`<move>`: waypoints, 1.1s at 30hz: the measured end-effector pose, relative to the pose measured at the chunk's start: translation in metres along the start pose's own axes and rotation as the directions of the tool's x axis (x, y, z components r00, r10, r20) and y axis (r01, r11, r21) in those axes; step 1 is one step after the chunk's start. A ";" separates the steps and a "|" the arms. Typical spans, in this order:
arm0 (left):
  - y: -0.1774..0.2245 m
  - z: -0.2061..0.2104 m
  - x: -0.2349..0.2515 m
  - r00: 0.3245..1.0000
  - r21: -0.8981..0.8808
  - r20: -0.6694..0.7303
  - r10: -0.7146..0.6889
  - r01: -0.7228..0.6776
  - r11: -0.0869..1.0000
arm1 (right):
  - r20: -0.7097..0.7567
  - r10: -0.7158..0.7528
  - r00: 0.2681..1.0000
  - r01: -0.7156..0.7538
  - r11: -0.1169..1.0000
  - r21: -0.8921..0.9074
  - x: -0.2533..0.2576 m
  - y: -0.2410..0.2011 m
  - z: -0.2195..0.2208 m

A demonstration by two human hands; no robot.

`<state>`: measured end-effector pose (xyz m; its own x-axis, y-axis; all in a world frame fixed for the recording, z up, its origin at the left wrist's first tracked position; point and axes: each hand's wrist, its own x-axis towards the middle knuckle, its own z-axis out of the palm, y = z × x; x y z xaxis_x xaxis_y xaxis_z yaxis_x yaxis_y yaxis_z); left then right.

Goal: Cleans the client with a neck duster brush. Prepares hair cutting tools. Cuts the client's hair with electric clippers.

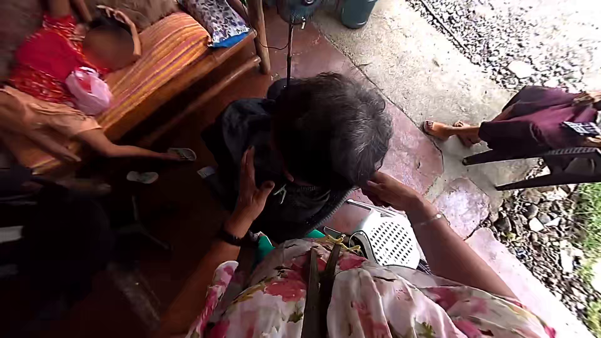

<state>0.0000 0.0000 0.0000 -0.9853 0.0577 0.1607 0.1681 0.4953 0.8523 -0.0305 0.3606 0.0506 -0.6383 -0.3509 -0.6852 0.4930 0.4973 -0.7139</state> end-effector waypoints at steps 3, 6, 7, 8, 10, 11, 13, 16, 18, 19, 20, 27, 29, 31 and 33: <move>-0.019 0.029 -0.069 0.981 -0.073 0.001 -0.195 0.194 0.978 | 0.052 0.059 0.997 -0.061 0.997 0.049 -0.042 0.032 -0.044; -0.006 0.047 -0.089 0.964 -0.149 -0.033 -0.263 0.255 0.955 | 0.055 -0.026 0.998 0.020 0.994 0.109 -0.029 0.034 -0.052; -0.001 0.049 -0.087 0.956 -0.176 -0.041 -0.290 0.278 0.944 | 0.081 -0.075 0.994 0.064 0.990 0.129 -0.011 0.030 -0.048; 0.004 0.050 -0.082 0.944 -0.208 -0.049 -0.327 0.311 0.927 | 0.092 -0.115 0.989 0.100 0.983 0.157 0.012 0.022 -0.043; 0.015 0.047 -0.072 0.904 -0.282 -0.088 -0.419 0.381 0.881 | -0.007 -0.137 0.991 0.135 0.967 0.218 0.059 -0.004 -0.025; 0.019 0.041 -0.068 0.880 -0.325 -0.105 -0.463 0.410 0.852 | -0.113 -0.112 0.987 0.140 0.951 0.277 0.080 -0.019 -0.014; 0.023 0.028 -0.054 0.859 -0.403 -0.149 -0.490 0.399 0.824 | -0.279 -0.089 0.956 0.204 0.887 0.415 0.109 -0.053 -0.004; 0.047 0.002 -0.044 0.877 -0.454 -0.236 -0.419 0.282 0.845 | -0.185 -0.242 0.952 0.299 0.861 0.411 0.103 -0.071 -0.001; 0.069 -0.019 -0.036 0.898 -0.376 -0.299 -0.324 0.201 0.904 | 0.033 -0.293 0.955 0.284 0.945 0.163 0.086 -0.059 -0.013; 0.082 -0.029 -0.031 0.905 -0.305 -0.325 -0.274 0.174 0.936 | 0.149 -0.247 0.958 0.253 0.967 -0.022 0.078 -0.050 -0.025; 0.099 -0.036 -0.023 0.912 -0.219 -0.344 -0.222 0.152 0.964 | 0.225 -0.168 0.960 0.215 0.955 -0.203 0.074 -0.042 -0.043; 0.225 0.003 0.035 0.944 0.530 -0.232 -0.234 0.324 0.783 | 0.090 -0.259 0.962 0.269 0.955 -0.122 0.098 -0.026 -0.131; 0.236 0.020 0.048 0.914 0.719 -0.217 -0.342 0.387 0.578 | 0.038 -0.397 0.917 0.393 0.916 0.084 0.109 -0.039 -0.108; 0.241 0.030 0.053 0.856 0.753 -0.262 -0.445 0.470 0.461 | 0.091 -0.545 0.833 0.516 0.826 0.227 0.108 -0.048 -0.079; 0.247 0.033 0.055 0.797 0.742 -0.304 -0.522 0.542 0.394 | 0.218 -0.568 0.793 0.554 0.823 0.126 0.107 -0.047 -0.063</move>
<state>-0.0133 0.1543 0.2027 -0.8634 -0.4766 -0.1656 -0.4904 0.8698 0.0534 -0.1593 0.3501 0.0202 -0.6573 -0.7343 -0.1696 0.1265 0.1143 -0.9854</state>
